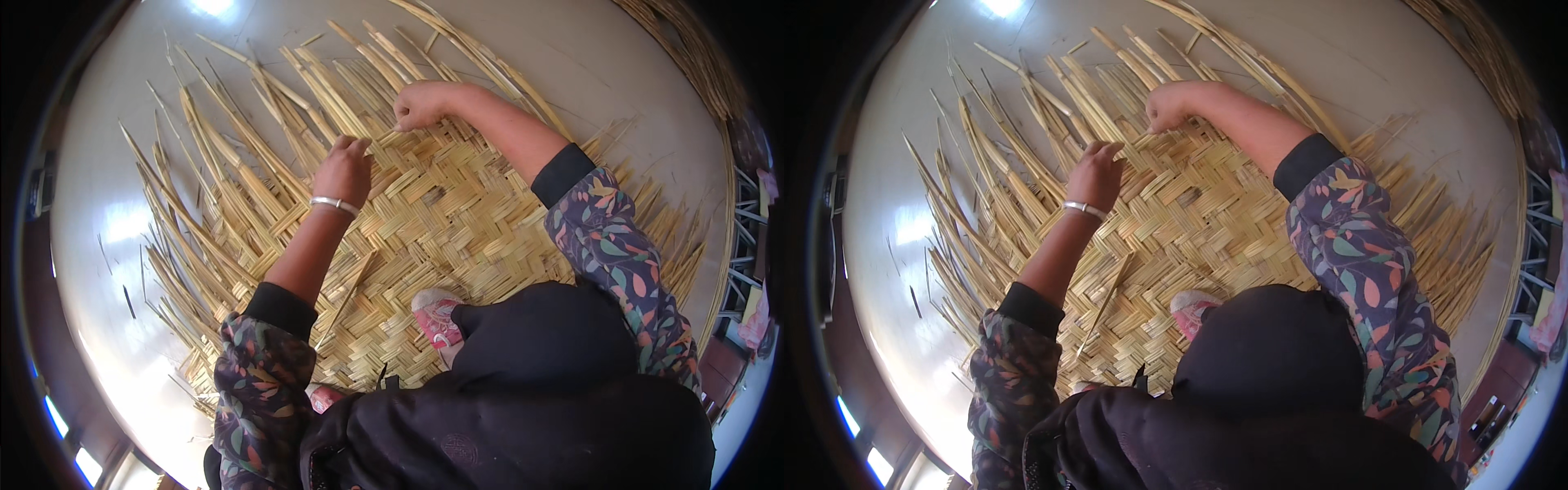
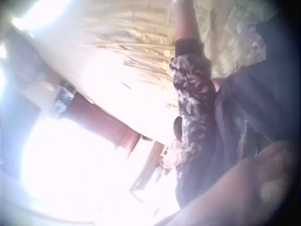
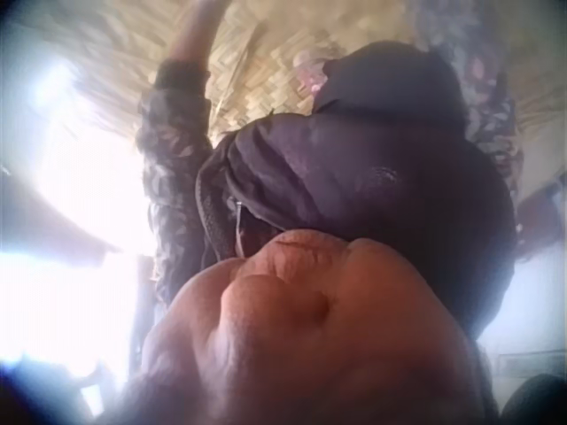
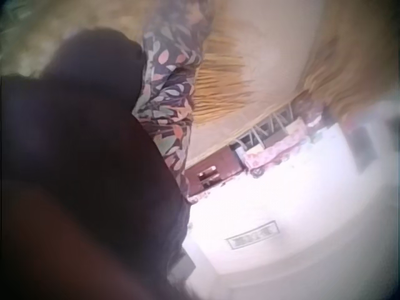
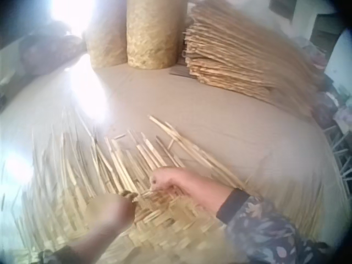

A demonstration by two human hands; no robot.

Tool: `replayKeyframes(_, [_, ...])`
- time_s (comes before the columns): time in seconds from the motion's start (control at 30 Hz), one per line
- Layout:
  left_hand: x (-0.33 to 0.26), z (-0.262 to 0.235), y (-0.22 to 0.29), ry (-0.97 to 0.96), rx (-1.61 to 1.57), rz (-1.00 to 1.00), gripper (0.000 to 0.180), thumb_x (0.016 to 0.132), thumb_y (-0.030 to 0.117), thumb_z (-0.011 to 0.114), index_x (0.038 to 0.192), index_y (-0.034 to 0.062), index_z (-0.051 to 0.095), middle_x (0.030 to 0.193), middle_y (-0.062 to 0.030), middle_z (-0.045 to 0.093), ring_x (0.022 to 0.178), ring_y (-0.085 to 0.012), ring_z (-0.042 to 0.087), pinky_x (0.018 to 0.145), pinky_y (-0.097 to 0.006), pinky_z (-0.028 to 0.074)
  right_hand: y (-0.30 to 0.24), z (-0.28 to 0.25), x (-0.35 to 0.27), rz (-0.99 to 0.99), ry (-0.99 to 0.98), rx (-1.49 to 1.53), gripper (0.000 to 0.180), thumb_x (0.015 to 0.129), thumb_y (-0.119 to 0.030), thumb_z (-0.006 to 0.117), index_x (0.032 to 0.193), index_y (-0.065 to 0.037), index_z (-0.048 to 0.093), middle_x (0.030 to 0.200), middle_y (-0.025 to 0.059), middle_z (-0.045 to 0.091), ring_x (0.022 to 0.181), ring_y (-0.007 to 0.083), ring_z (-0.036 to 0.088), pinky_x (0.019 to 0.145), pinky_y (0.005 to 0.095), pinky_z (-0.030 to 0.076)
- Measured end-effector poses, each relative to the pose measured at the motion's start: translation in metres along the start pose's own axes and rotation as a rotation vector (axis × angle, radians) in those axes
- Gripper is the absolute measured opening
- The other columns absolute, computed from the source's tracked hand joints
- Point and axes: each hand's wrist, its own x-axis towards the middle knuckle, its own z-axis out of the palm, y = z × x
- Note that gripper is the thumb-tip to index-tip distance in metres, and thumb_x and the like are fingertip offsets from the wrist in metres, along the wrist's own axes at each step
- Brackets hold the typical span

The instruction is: The person weaves a flat basket base by hand, interlacing thin dried plant strips in an over-under pattern. They repeatedly pick up new strips, thread them through the existing weave, and press the weave flat to maintain alignment.

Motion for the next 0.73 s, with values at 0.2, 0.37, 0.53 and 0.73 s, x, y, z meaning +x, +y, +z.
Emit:
replayKeyframes(0.2, [0.038,0.035,0.012,-0.057,-0.113,-0.025,0.027,0.078,0.014,0.063,0.104,0.0051,0.065,0.103,-0.0167,0.061,0.092,-0.0344,0.06,0.081,-0.038,0.048,0.029,-0.006,-0.014,-0.067,-0.016,0.156,0.014,0.078,-0.019,0.063,0.079,-0.005,0.063,0.068,0.0027,0.062,0.061,0.0136,0.055,0.057,0.0308,0.044])
replayKeyframes(0.37, [0.053,0.029,0.015,-0.212,-0.303,-0.264,0.022,0.078,0.02,0.067,0.093,0.0039,0.068,0.086,-0.0141,0.066,0.075,-0.023,0.063,0.071,-0.031,0.049,0.037,-0.01,-0.025,-0.126,-0.07,0.45,0.013,0.079,-0.017,0.063,0.084,-0.005,0.063,0.073,-0.0003,0.061,0.067,0.0102,0.055,0.062,0.0284,0.045])
replayKeyframes(0.53, [0.054,0.031,0.022,-0.152,-0.175,-0.276,0.022,0.077,0.026,0.068,0.083,0.0051,0.068,0.08,-0.0113,0.066,0.071,-0.0222,0.063,0.067,-0.032,0.049,0.059,-0.005,-0.02,-0.102,0.35,0.773,0.024,0.082,-0.029,0.066,0.09,-0.006,0.064,0.084,0.0003,0.062,0.08,0.0086,0.055,0.073,0.026,0.044])
replayKeyframes(0.73, [0.047,0.037,0.028,0.062,-0.07,-0.261,0.027,0.077,0.034,0.068,0.081,0.0069,0.068,0.079,-0.0132,0.065,0.075,-0.0282,0.063,0.07,-0.037,0.049,0.066,0.001,0.023,-0.007,0.238,1.315,0.064,0.082,-0.047,0.063,0.129,-0.006,0.047,0.126,0.0141,0.049,0.118,0.0151,0.041,0.099,0.0306,0.032])
